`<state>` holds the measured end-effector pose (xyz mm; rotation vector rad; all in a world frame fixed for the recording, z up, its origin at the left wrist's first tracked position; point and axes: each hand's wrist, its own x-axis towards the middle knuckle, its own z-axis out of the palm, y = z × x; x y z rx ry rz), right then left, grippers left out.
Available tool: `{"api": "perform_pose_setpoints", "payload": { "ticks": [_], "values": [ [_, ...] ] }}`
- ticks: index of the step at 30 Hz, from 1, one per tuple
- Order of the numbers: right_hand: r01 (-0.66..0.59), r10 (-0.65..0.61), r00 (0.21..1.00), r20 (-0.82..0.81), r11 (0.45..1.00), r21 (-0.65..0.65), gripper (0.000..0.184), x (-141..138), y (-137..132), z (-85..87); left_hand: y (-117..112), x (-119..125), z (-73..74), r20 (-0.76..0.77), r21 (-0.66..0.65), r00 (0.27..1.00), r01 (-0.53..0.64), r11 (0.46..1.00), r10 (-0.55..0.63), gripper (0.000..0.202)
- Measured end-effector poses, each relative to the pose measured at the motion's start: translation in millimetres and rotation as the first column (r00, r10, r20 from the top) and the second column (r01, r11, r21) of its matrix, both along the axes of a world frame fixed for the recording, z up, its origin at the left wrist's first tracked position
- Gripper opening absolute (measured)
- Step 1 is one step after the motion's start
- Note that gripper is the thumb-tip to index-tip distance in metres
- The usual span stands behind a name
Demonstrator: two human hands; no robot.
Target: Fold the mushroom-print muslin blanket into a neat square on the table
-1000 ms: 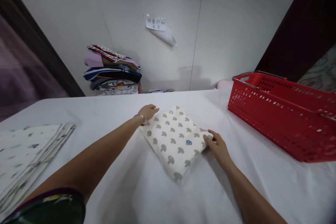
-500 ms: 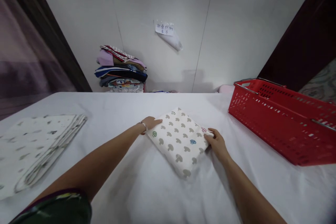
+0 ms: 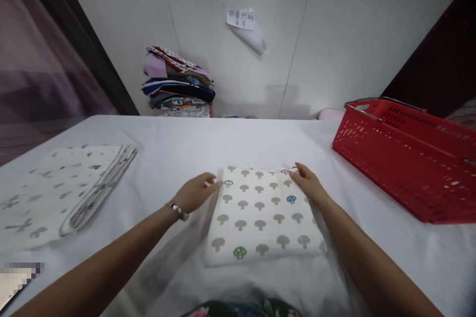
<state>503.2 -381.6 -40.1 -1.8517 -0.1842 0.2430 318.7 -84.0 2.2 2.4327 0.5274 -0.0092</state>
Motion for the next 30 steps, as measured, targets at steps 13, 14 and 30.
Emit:
{"api": "perform_pose_setpoints", "payload": {
  "ticks": [13, 14, 30],
  "values": [
    [0.041, 0.002, 0.986, 0.165, 0.965, -0.258, 0.048, 0, -3, 5.9, -20, 80, -15.3, 0.131, 0.199, 0.919, 0.344, 0.918, -0.373, 0.030],
    [0.027, 0.015, 0.986, 0.163, 0.967, -0.253, 0.044, 0, -2, 6.5, -19, 79, -14.4, 0.133, 0.187, 0.922, 0.337, 0.923, -0.364, 0.029],
    [-0.056, 0.062, 0.990, 0.130, 0.997, -0.051, 0.039, 10, 7, 15.6, -18, 83, -1.3, 0.039, -0.038, 0.994, 0.100, 0.994, -0.099, 0.034]
  ]
}}
